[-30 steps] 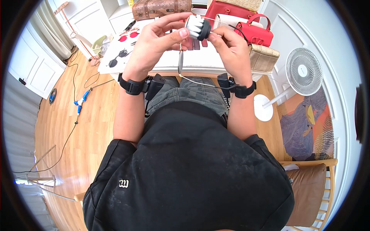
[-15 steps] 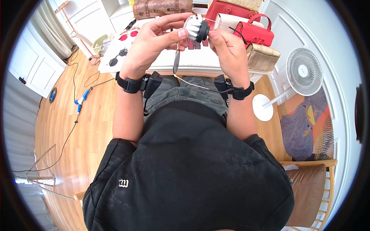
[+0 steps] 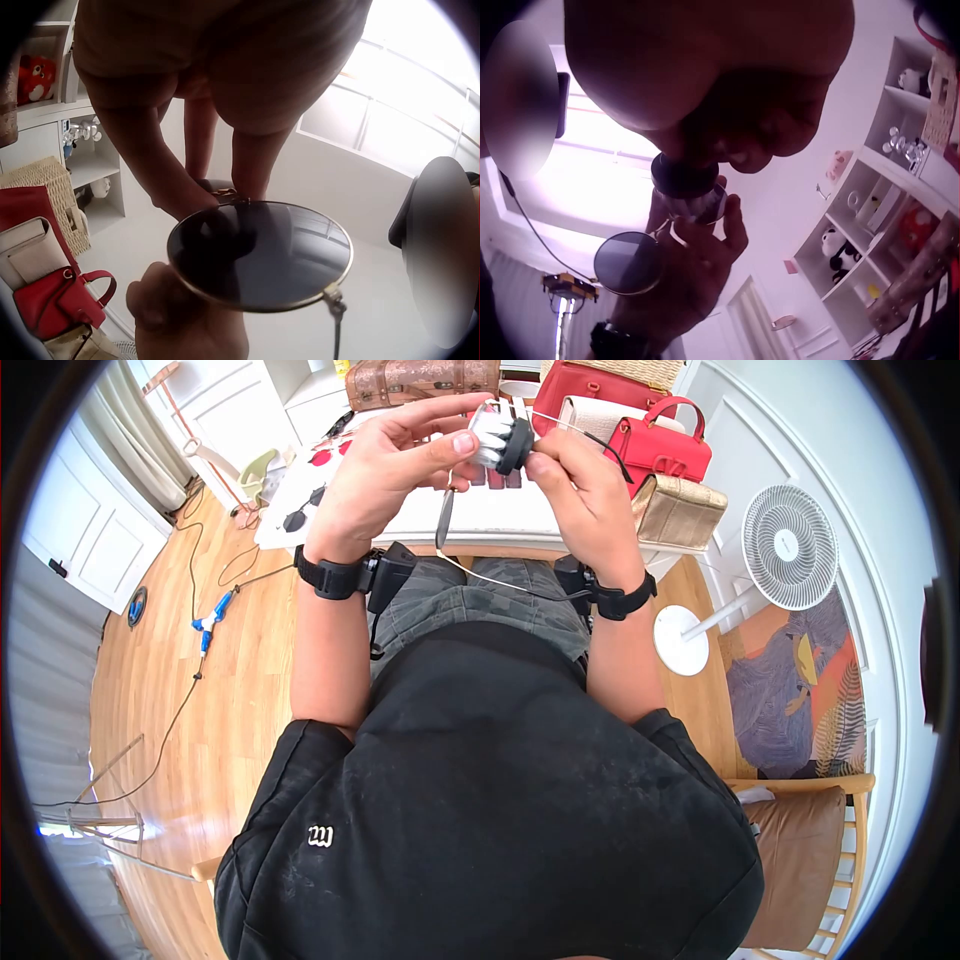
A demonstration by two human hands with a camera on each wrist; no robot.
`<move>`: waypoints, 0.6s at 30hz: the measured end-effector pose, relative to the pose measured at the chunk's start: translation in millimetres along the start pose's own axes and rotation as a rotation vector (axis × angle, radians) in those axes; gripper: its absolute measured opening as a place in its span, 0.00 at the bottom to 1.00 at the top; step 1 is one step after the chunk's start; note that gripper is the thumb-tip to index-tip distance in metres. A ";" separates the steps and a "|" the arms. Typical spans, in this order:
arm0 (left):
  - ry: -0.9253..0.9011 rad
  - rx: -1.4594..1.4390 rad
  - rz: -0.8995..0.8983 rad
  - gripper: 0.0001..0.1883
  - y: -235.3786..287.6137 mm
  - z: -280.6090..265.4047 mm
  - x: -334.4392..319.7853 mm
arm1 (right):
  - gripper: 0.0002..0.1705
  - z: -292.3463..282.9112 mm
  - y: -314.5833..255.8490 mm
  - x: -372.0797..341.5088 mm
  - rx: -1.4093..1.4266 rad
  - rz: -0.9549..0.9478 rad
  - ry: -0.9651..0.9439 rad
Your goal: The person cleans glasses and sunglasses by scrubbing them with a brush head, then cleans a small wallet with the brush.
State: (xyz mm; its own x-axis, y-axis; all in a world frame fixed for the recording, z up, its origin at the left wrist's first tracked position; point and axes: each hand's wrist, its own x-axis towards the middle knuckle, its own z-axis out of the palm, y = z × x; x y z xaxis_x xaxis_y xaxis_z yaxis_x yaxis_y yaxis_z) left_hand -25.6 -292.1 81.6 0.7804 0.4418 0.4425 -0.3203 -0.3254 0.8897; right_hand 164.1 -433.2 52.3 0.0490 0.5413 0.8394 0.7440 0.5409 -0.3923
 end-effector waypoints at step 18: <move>0.012 -0.191 0.039 0.23 -7.4 3.7 4.6 | 0.17 2.6 -29.4 2.3 -0.080 0.131 0.073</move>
State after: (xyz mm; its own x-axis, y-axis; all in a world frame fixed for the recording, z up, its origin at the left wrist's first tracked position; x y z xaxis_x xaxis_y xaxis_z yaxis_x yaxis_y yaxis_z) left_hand -17.6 -290.8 76.6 0.7595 0.4421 0.4772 -0.4470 -0.1783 0.8766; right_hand 140.6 -446.3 64.8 0.1956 0.5538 0.8093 0.7783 0.4144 -0.4717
